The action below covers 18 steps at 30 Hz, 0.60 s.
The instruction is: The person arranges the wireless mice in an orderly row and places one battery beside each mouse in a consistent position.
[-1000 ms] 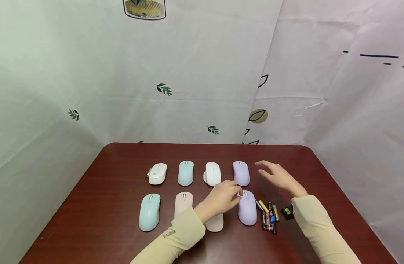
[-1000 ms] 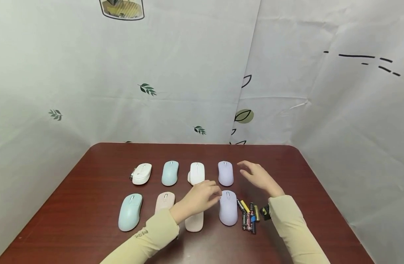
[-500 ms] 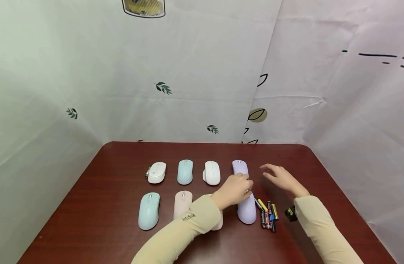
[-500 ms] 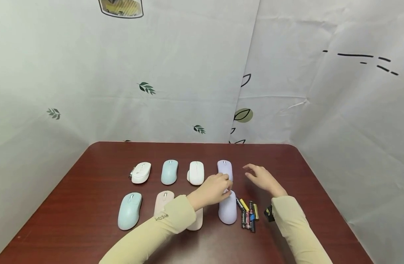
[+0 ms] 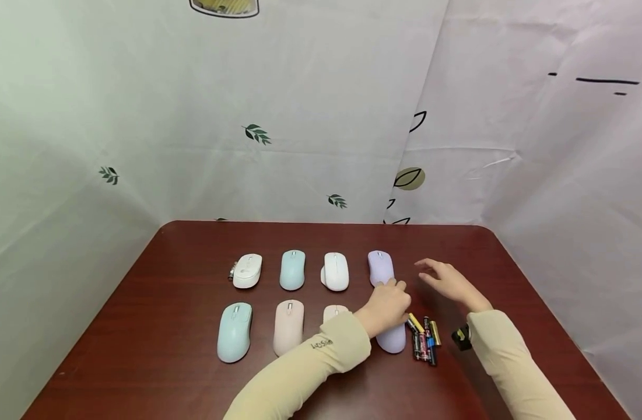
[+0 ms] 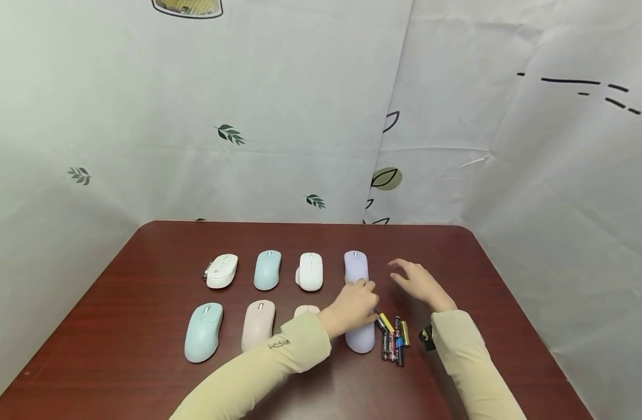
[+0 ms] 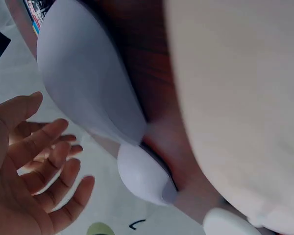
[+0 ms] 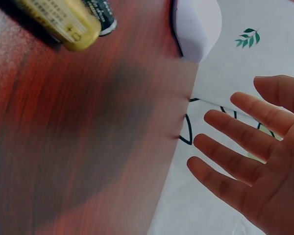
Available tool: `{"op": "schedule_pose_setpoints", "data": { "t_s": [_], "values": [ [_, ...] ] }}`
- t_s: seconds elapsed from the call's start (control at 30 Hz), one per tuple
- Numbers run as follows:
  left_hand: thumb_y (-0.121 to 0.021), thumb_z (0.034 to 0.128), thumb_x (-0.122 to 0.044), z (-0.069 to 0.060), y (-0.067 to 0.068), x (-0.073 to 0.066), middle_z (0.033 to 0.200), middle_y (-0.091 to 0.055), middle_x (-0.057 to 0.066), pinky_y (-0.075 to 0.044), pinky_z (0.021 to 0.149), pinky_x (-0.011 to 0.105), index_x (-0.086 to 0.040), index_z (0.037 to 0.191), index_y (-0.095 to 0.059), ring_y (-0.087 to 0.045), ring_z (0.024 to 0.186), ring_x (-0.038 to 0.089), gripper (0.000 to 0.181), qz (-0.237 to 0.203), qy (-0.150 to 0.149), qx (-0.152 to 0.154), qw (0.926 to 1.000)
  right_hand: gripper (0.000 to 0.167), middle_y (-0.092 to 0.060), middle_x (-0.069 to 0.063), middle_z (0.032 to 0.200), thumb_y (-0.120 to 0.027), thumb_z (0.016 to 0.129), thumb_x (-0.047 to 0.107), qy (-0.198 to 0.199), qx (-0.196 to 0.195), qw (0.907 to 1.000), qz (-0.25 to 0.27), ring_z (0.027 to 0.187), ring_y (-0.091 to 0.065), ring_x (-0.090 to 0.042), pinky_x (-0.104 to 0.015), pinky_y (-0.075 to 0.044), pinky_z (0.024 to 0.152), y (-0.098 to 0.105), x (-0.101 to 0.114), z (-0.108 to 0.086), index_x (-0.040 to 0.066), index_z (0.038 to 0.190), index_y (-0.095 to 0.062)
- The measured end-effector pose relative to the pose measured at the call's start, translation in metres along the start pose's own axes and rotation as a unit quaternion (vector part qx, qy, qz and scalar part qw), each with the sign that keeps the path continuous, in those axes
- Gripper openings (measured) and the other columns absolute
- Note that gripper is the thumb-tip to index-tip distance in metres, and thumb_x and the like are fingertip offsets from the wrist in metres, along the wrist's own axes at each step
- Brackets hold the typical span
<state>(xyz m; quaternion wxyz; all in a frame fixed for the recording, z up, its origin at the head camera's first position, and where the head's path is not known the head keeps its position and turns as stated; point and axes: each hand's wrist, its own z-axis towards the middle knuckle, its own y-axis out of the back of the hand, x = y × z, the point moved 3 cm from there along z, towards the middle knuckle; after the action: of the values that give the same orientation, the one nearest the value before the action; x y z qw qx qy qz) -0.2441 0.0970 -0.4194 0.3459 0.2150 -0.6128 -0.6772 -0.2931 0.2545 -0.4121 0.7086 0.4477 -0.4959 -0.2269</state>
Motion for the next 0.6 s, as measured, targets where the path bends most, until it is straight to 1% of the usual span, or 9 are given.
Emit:
{"op": "schedule_pose_setpoints", "data": {
  "t_s": [0.2,0.27,0.4,0.6],
  "values": [
    [-0.074,0.0751,-0.048,0.009,-0.001,-0.011,0.096,-0.059,-0.006,-0.041,0.071,0.028,-0.030,0.081,-0.071,-0.052,0.092,0.011,0.020,0.002,0.039,0.036,0.9986,0.031,-0.061,-0.028,0.114,-0.054,0.093,0.006,-0.008,-0.001,1.0000,-0.004,0.103,-0.061,-0.040,-0.051,-0.050,0.084,0.004,0.001,-0.001,-0.008,0.120,-0.055],
    [-0.075,0.0730,-0.050,0.011,-0.003,-0.013,0.097,-0.059,-0.007,-0.041,0.072,0.028,-0.031,0.083,-0.072,-0.051,0.093,0.011,0.022,0.006,0.050,0.042,0.9979,0.031,-0.061,-0.028,0.115,-0.054,0.093,0.007,-0.010,0.000,0.9999,-0.005,0.104,-0.061,-0.040,-0.051,-0.049,0.084,0.006,0.001,-0.002,-0.008,0.121,-0.054],
    [-0.075,0.0713,-0.053,0.014,-0.007,-0.019,0.098,-0.059,-0.007,-0.041,0.074,0.029,-0.032,0.088,-0.072,-0.050,0.094,0.011,0.027,0.017,0.058,0.043,0.9973,0.031,-0.061,-0.028,0.115,-0.054,0.093,0.007,-0.010,0.000,0.9999,-0.009,0.104,-0.061,-0.041,-0.052,-0.049,0.084,0.009,-0.001,-0.004,-0.007,0.121,-0.055],
    [-0.073,0.0719,-0.056,0.015,-0.013,-0.026,0.102,-0.059,-0.007,-0.044,0.081,0.033,-0.034,0.092,-0.071,-0.050,0.097,0.012,0.030,0.032,0.066,0.069,0.9949,0.031,-0.061,-0.029,0.113,-0.054,0.093,0.006,-0.005,0.007,1.0000,-0.004,0.104,-0.060,-0.042,-0.052,-0.049,0.083,0.008,-0.001,-0.006,-0.009,0.120,-0.054]
  ]
}}
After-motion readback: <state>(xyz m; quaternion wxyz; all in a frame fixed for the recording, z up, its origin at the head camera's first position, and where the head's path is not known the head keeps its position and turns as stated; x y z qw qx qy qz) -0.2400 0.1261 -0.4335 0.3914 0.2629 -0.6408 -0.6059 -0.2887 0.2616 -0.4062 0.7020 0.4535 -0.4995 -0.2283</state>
